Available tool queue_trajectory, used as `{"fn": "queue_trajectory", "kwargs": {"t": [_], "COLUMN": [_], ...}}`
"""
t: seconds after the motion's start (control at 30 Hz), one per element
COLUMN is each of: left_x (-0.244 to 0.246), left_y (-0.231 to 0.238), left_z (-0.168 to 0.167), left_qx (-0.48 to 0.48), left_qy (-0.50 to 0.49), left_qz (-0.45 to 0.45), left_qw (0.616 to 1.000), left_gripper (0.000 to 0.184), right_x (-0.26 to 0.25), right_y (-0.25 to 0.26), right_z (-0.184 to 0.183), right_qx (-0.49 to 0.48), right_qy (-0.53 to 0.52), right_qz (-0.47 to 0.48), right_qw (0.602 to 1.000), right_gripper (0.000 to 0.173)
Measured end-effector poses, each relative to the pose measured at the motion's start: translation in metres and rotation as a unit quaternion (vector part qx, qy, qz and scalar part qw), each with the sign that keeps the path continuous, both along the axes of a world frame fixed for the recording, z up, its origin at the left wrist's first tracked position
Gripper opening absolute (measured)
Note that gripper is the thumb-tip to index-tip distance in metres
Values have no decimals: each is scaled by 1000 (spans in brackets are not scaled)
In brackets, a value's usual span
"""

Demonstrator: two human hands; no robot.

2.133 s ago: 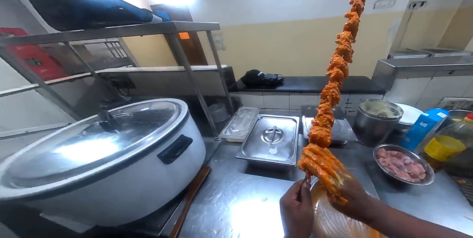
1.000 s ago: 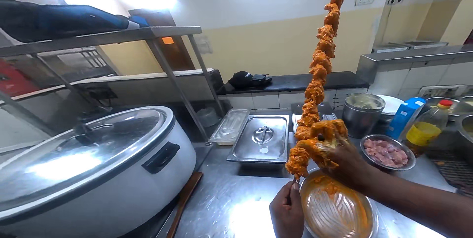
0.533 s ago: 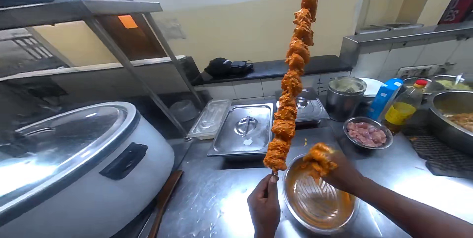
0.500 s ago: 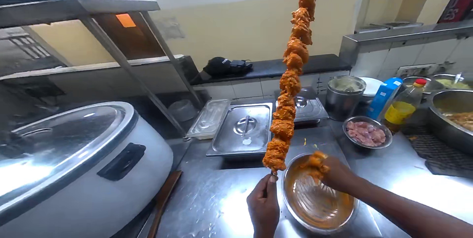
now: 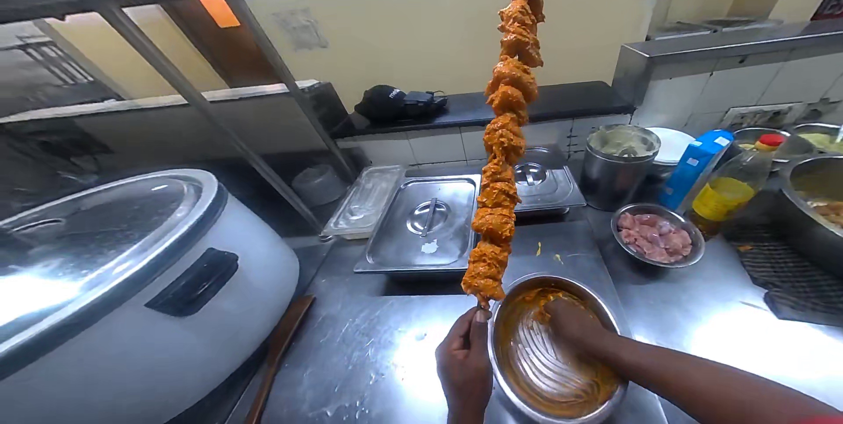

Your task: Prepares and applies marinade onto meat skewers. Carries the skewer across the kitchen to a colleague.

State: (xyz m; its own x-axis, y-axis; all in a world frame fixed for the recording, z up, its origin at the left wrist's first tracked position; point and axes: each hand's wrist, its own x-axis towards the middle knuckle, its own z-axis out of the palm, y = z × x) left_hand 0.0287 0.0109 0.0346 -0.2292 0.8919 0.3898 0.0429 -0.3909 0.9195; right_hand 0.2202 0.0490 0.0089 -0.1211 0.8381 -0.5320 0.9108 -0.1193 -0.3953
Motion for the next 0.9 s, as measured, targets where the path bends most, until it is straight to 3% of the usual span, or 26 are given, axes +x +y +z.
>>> {"fn": "queue_trajectory", "kwargs": {"t": [0.1, 0.2, 0.37, 0.67, 0.83, 0.9], "left_x": [2, 2, 1, -5, -4, -3], "left_y": [2, 3, 4, 2, 7, 8], "left_z": [1, 1, 3, 0, -2, -2], "left_qx": [-6, -4, -10, -21, -34, -37], "left_qy": [4, 3, -1, -3, -14, -16], "left_qz": [2, 3, -1, 1, 4, 3], "left_qw": [1000, 1000, 1000, 1000, 999, 999], "left_gripper": [22, 22, 22, 22, 21, 21], "right_x": [0, -10, -3, 17, 12, 6], "right_y": [3, 0, -3, -39, -57, -50], "right_z": [-8, -16, 5, -4, 6, 6], "right_qx": [-11, -11, 29, -43, -125, -155], "right_qy": [18, 82, 46, -41, -16, 1], "right_qz": [33, 162, 73, 126, 265, 275], "right_qw": [999, 983, 996, 990, 956, 949], "right_gripper": [41, 29, 38, 35, 23, 21]}}
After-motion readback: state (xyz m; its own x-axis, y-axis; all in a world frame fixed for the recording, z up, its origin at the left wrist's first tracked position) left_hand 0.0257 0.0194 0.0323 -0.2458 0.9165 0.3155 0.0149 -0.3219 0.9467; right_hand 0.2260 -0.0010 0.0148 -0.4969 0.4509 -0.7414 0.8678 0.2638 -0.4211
